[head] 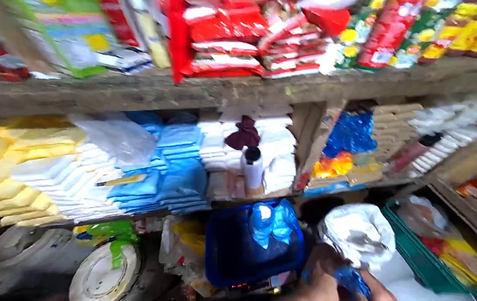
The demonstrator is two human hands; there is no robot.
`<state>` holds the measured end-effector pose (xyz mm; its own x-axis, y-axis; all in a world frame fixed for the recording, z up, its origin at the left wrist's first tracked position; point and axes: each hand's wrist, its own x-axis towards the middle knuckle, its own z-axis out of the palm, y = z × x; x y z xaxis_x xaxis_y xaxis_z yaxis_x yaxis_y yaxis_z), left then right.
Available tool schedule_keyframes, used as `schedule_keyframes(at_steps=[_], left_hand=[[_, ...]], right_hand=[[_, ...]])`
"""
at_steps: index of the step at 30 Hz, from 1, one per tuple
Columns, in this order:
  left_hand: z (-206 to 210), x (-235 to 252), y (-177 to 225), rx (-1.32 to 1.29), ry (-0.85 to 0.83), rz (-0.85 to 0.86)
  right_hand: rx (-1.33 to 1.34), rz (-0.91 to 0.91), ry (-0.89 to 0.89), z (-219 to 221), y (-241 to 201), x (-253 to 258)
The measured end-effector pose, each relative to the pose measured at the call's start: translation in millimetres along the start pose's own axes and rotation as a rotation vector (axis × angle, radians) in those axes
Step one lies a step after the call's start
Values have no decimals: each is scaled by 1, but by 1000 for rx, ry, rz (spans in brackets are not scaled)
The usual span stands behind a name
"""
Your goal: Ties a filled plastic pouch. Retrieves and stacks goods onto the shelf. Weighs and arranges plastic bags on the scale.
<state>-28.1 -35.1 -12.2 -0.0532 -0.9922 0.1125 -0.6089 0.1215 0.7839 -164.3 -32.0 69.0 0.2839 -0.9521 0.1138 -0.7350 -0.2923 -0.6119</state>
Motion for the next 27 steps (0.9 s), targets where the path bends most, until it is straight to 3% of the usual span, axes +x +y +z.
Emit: schedule_keyframes(at_steps=[5,11,14,17,20,22,25,27], left_hand=[[34,8,-25,-11,127,193],[49,5,-42,-149,159,216],[38,5,-27,-246,57,126],[9,2,17,-147,-92,11],[-2,-3,39,10,-189,180],[-2,-10,31,29,-180,255],[-5,-22,-4,-122,-58,249],[-2,-30,-39,-184,-22,183]], right_hand=[[199,-73,118,9,33,-13],[160,49,-98,22,80,-38],[148,133,-109,38,86,-41],[140,162,19,51,78,-27],[281,230,204,83,84,-13],[410,278,295,97,84,-3],[-29,76,211,92,73,0],[-176,60,103,87,68,-2]])
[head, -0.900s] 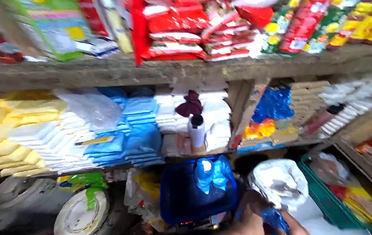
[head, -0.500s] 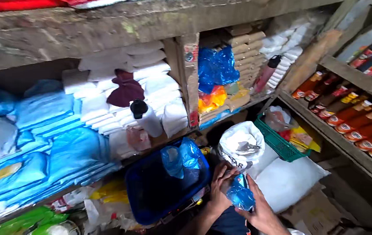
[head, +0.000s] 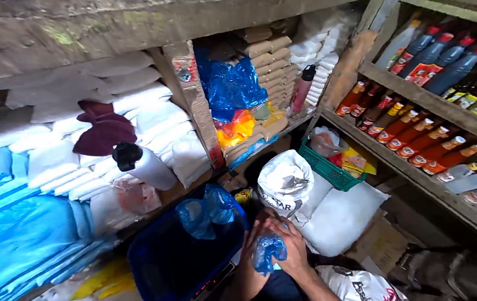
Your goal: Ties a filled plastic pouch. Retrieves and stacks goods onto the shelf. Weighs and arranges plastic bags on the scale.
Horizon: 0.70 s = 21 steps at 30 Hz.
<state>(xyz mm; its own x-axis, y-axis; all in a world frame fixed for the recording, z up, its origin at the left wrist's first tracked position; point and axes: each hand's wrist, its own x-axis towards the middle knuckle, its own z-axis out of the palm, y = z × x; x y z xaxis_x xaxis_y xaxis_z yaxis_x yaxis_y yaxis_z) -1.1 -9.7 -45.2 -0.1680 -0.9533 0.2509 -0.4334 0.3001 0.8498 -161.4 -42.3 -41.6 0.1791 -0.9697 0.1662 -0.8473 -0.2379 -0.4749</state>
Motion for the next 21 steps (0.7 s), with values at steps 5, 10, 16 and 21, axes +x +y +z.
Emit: schedule_keyframes(at_steps=[5,10,16,21], left_hand=[[2,-20,-27,-253,-139,-166],[18,-36,-30,-268,-80,-241],[0,-8,11,-377,-78,-188],[18,-12,-26,43,-205,-290]], right_hand=[[-49,-14,12,10,5,-11],[70,-93,-51,-2,5,-2],[93,-104,11,8,6,-17],[-49,-4,-182,-13,-10,20]])
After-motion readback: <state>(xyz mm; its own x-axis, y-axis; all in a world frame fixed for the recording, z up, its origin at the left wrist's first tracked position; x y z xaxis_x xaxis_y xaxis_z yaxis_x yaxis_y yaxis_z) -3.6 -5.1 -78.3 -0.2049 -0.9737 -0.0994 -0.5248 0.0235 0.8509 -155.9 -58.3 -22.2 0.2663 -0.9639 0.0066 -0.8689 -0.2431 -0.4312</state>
